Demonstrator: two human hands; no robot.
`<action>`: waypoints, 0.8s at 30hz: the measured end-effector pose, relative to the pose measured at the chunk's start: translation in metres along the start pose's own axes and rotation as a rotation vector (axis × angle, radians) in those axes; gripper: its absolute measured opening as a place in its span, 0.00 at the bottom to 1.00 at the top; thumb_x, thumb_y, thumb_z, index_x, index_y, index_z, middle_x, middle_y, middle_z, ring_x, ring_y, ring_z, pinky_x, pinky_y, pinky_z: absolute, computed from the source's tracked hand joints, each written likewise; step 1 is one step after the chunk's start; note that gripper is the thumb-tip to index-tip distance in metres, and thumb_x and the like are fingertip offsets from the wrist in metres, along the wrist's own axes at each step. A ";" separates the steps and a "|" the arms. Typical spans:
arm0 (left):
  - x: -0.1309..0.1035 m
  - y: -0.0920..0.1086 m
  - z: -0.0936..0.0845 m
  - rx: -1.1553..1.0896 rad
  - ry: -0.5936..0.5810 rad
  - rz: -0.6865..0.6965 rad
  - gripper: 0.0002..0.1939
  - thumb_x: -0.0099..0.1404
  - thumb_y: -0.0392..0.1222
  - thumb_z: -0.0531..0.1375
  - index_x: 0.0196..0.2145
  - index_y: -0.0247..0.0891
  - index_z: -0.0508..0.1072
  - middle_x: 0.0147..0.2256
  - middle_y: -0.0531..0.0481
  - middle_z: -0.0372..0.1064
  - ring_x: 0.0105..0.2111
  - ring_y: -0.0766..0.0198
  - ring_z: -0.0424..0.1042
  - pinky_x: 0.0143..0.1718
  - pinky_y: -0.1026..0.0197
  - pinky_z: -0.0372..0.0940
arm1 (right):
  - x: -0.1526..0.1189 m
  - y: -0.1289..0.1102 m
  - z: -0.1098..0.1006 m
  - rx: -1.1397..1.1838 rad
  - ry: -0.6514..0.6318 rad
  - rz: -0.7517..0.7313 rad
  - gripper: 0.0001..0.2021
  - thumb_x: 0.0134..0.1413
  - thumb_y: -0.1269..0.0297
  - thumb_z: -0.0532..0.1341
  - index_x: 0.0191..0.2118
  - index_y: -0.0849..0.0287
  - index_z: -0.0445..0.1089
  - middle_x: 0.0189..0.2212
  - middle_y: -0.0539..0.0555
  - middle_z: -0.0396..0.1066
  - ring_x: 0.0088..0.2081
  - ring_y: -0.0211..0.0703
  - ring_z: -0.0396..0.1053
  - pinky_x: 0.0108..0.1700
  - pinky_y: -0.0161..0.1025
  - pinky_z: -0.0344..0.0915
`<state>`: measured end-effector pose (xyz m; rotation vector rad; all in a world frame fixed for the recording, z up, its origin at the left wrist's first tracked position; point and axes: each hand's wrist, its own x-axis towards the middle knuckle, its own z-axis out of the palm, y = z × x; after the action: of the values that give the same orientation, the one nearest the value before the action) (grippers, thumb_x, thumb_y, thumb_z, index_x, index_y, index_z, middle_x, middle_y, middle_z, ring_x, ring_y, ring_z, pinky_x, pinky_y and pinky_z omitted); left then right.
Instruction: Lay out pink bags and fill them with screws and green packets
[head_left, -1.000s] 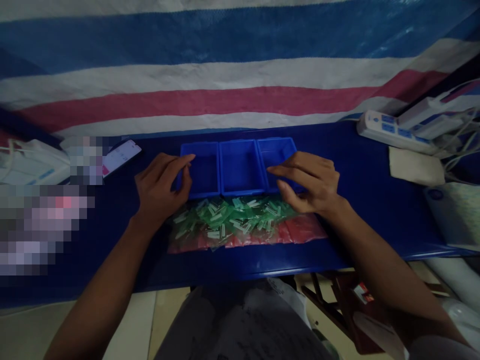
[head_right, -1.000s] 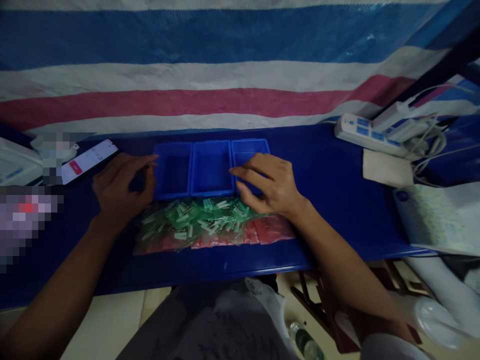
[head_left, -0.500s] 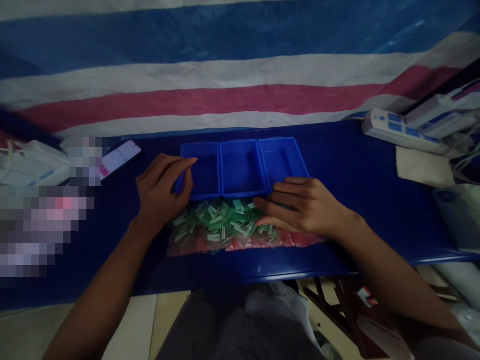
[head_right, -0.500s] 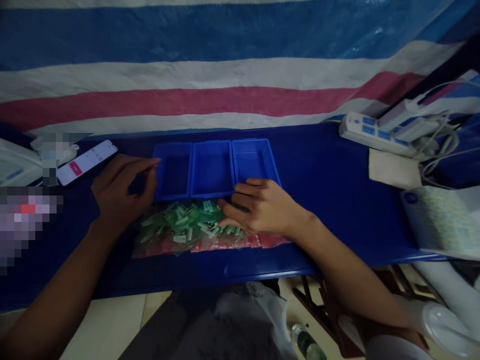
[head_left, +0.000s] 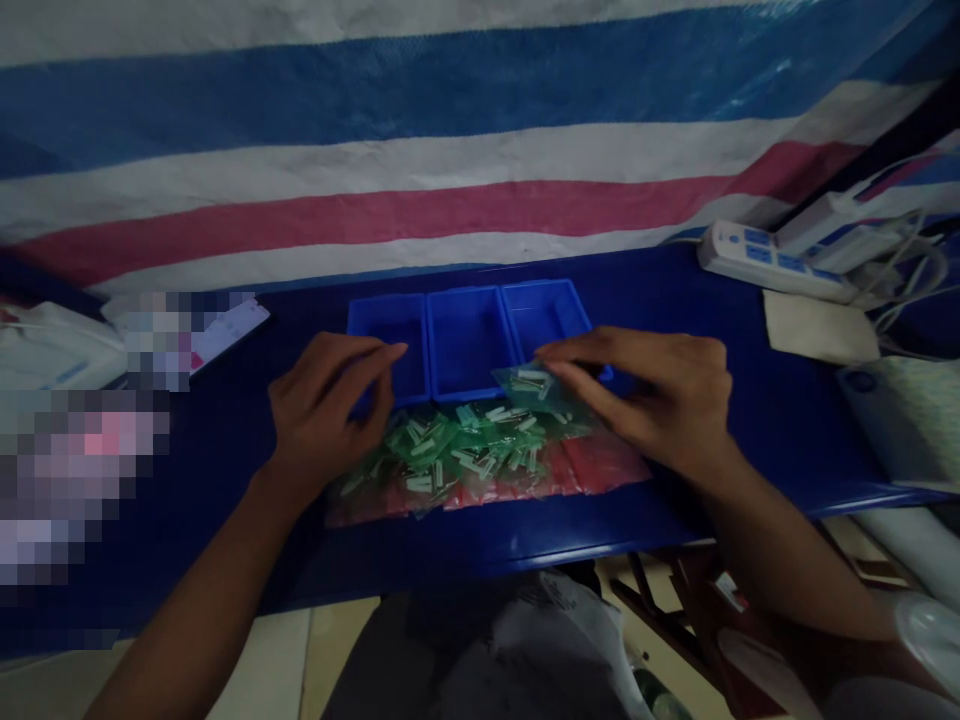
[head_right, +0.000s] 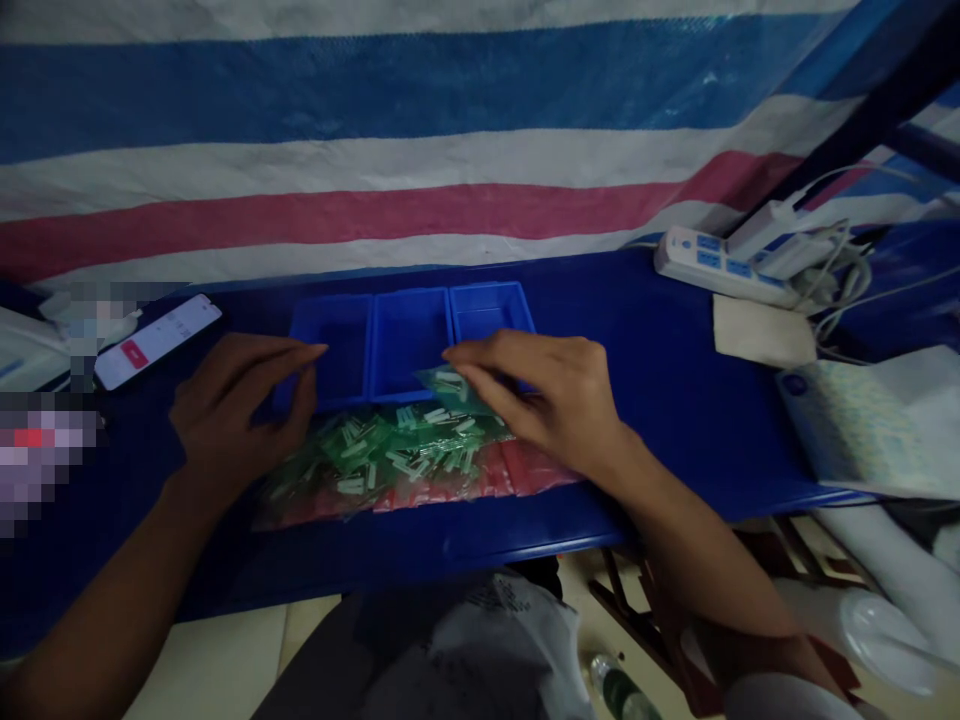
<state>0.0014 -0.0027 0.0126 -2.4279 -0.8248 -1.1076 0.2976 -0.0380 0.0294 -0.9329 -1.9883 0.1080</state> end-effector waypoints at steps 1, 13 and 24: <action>0.001 0.005 0.000 -0.010 -0.018 0.050 0.22 0.64 0.27 0.63 0.54 0.43 0.75 0.43 0.45 0.78 0.39 0.59 0.79 0.40 0.55 0.77 | 0.000 -0.005 0.007 0.089 0.091 0.125 0.04 0.66 0.66 0.67 0.42 0.50 0.79 0.31 0.48 0.82 0.27 0.40 0.78 0.29 0.38 0.74; 0.008 0.034 -0.011 -0.277 0.006 -0.015 0.14 0.70 0.38 0.66 0.51 0.50 0.75 0.50 0.49 0.79 0.45 0.56 0.81 0.39 0.53 0.79 | -0.009 -0.017 0.047 0.712 0.003 0.497 0.08 0.61 0.58 0.71 0.42 0.55 0.78 0.42 0.53 0.82 0.22 0.35 0.73 0.20 0.34 0.71; 0.002 0.044 0.000 -0.750 -0.024 -0.717 0.26 0.65 0.41 0.71 0.59 0.50 0.74 0.29 0.59 0.79 0.24 0.66 0.78 0.28 0.64 0.76 | -0.017 -0.007 0.034 0.085 0.068 -0.133 0.20 0.65 0.73 0.64 0.57 0.43 0.75 0.60 0.55 0.75 0.47 0.46 0.80 0.42 0.42 0.83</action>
<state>0.0303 -0.0360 0.0114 -2.7767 -1.5952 -1.9263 0.2731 -0.0452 0.0004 -0.7387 -1.9608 0.0842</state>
